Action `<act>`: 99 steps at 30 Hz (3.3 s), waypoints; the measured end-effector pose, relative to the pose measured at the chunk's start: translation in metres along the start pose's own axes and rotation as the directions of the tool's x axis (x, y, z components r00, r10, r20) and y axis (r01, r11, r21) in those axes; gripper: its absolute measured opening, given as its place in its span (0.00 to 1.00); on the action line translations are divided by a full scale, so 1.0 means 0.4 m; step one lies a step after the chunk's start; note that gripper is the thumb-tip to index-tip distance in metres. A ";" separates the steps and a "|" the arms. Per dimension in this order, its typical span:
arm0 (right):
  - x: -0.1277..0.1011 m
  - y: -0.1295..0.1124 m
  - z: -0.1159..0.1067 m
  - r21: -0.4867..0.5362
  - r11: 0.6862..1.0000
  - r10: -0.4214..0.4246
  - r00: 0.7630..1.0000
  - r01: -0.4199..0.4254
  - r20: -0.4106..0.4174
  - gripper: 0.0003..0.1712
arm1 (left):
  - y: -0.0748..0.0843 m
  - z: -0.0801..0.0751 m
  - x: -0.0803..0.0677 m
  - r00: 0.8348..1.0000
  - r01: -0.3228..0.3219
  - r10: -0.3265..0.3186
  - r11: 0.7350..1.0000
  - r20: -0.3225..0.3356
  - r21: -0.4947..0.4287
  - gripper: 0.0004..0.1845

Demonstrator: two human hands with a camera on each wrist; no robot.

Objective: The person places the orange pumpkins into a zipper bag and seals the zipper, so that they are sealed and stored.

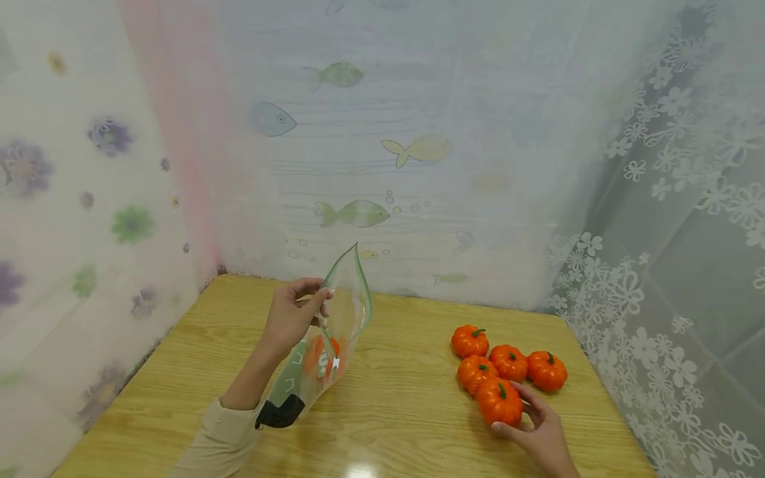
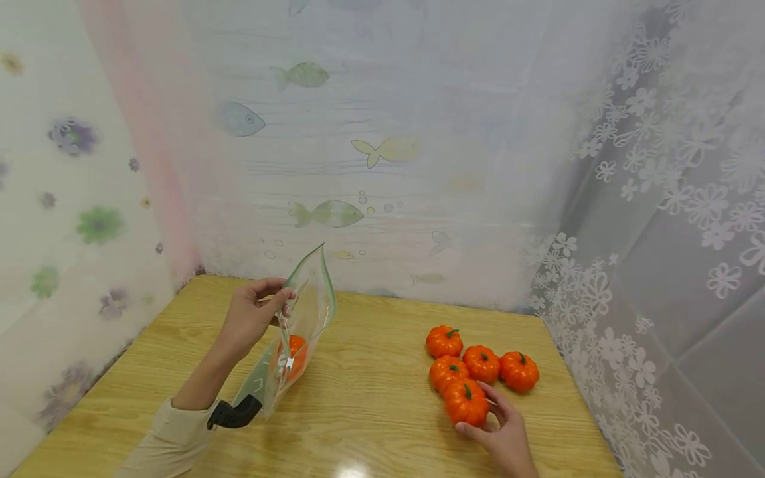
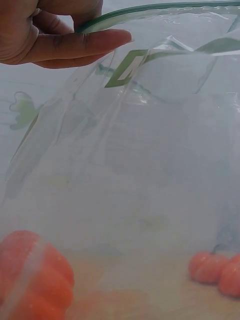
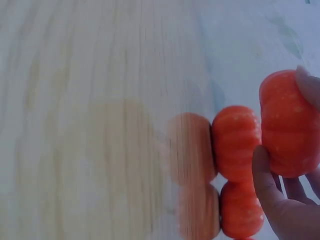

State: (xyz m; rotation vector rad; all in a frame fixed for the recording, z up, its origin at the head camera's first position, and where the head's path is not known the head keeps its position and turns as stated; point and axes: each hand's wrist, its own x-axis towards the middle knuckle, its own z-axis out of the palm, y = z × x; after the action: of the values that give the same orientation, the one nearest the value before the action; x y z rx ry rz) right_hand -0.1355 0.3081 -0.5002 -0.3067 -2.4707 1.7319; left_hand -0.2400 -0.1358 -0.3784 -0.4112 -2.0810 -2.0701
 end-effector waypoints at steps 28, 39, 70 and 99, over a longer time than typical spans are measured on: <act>-0.028 -0.074 0.123 0.219 0.974 -0.085 0.990 0.060 0.108 0.45 | -0.002 0.006 -0.006 1.000 0.024 -0.024 0.999 0.001 -0.037 0.13; -0.027 -0.107 0.179 0.266 0.964 -0.057 0.990 0.021 0.130 0.45 | -0.004 0.009 -0.008 1.000 0.003 -0.002 0.999 0.005 -0.040 0.14; 0.057 -0.272 0.220 0.456 0.854 -0.408 0.866 0.249 0.291 0.47 | -0.004 0.023 -0.028 1.000 0.019 -0.019 1.000 -0.011 -0.021 0.13; 0.048 -0.393 0.314 0.566 0.772 -0.530 0.785 0.289 0.321 0.48 | -0.014 0.028 -0.033 1.000 0.011 -0.011 1.000 0.011 -0.001 0.14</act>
State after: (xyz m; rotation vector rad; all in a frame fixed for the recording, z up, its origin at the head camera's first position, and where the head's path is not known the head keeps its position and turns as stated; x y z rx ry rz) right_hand -0.1959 0.1457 -0.3964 0.7519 -1.9755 2.2992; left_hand -0.2283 -0.1254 -0.3881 -0.4131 -2.0935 -2.0797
